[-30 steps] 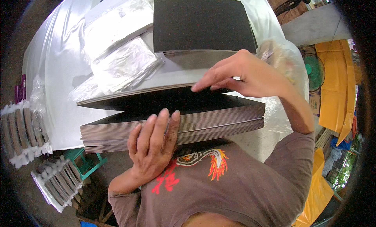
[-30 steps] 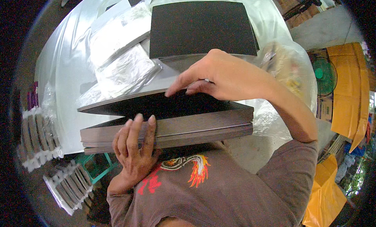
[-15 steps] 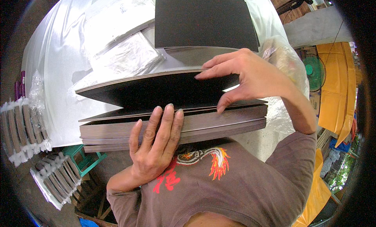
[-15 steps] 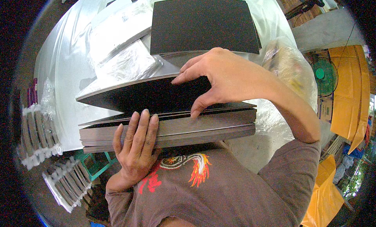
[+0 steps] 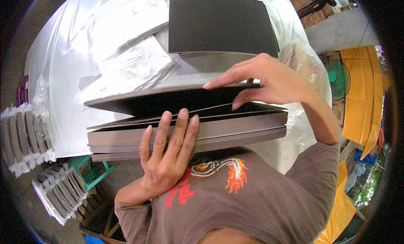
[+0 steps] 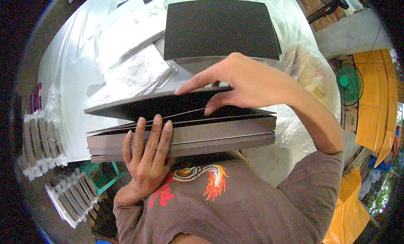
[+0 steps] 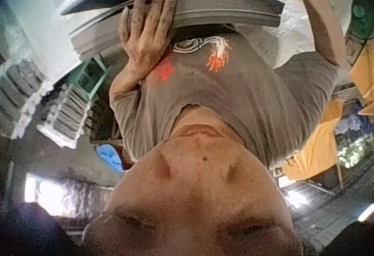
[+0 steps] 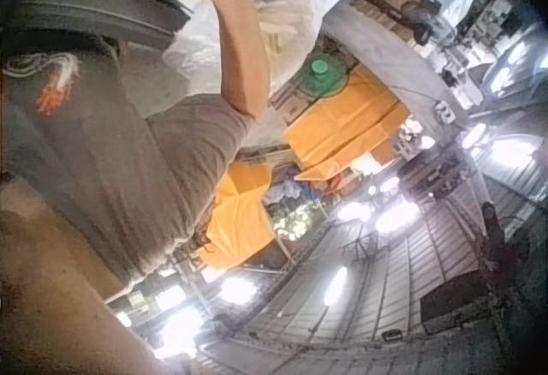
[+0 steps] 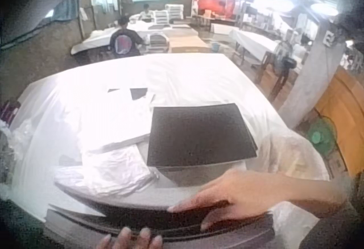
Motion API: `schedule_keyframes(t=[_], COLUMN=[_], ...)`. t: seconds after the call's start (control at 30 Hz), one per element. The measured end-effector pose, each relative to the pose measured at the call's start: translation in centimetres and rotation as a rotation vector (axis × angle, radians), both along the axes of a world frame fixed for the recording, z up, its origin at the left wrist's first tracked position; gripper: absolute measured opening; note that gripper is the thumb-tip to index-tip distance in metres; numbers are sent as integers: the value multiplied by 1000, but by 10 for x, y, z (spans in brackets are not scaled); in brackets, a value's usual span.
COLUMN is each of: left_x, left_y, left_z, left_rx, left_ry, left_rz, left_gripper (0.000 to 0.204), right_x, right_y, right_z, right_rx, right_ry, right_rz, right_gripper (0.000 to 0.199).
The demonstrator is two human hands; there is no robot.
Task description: The person removes plastic wrapping from several black boards, stacks the boards together, and then places the stack into a larger plastic bag.
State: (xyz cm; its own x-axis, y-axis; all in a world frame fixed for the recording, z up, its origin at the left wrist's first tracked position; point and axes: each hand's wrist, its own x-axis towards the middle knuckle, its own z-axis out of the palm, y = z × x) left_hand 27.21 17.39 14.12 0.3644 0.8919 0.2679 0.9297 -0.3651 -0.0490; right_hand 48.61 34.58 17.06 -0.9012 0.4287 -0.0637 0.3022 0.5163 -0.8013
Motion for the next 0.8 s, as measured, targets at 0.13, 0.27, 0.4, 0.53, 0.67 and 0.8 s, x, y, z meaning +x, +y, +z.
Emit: schedule_keyframes(t=[0.13,0.27,0.4,0.53,0.67,0.8], left_x=[0,0,1,0,-1,-1], left_y=[-1,-2,-2,-2,-4,-3], left_z=[-3,1,1,0,-7,-3], left_rx=[7,-21,-25,-10,97,84], left_ry=[1,8,0,3,6,13], left_rz=[12,12,21,20,0,-9], left_gripper=[37,38,38,38,38,37], right_x=[-3,-2,-4,-3,-3,-6], right_y=[-7,-12,-14,-12,-11,-13], right_z=[8,11,9,5,-1,0], right_rx=[-84,40,101,111,90,102], right_ry=[-43,-92,-21,-24,-29,-18], right_rz=[86,80,12,-27,-69,-127], right_gripper=[26,24,28,28,25,25])
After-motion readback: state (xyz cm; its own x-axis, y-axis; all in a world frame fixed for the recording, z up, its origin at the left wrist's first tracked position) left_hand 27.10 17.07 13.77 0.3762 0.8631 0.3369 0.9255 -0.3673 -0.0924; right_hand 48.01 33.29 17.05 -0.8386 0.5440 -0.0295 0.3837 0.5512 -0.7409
